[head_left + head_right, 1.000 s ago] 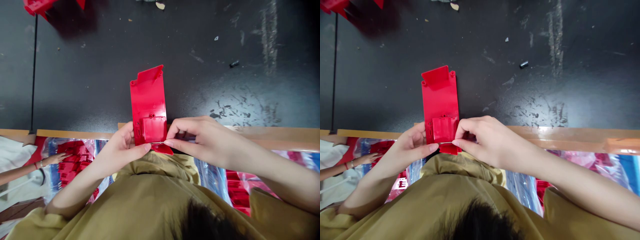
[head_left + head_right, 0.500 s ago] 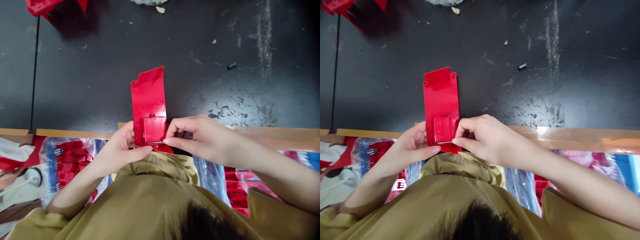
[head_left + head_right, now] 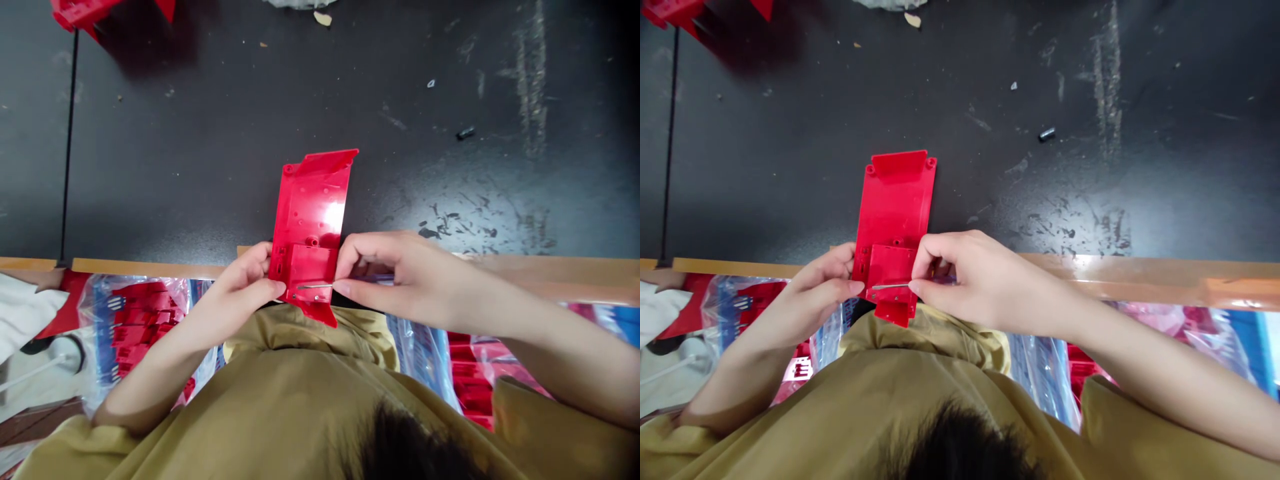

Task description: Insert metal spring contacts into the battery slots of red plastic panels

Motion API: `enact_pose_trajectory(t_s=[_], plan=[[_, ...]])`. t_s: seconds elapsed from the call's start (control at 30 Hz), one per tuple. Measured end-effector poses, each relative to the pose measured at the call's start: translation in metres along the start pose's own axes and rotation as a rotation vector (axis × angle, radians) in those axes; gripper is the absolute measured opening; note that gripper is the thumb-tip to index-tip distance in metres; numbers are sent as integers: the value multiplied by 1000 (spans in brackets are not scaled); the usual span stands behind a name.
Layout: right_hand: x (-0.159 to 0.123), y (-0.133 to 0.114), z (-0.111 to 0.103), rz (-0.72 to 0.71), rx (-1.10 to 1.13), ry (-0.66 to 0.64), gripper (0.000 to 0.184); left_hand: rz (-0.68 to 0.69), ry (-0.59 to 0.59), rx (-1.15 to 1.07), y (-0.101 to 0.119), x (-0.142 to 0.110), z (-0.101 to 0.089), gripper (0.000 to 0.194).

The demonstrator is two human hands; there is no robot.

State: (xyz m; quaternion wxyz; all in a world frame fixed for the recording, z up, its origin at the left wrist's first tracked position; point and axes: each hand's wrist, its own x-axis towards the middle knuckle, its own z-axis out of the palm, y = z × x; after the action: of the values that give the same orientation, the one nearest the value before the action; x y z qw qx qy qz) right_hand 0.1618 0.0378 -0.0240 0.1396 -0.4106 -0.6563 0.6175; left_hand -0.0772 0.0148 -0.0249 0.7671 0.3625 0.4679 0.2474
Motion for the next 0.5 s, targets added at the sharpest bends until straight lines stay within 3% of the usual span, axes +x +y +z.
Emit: enact_pose_trajectory(t_s=[0.2,0.5], plan=[[-1,-2,5,-76,-110,7,10,-4,-21,3,0,0,0,30],[-1,-2,5,-18,-86,21,12,-12,-32,19,0,-1,1,46]])
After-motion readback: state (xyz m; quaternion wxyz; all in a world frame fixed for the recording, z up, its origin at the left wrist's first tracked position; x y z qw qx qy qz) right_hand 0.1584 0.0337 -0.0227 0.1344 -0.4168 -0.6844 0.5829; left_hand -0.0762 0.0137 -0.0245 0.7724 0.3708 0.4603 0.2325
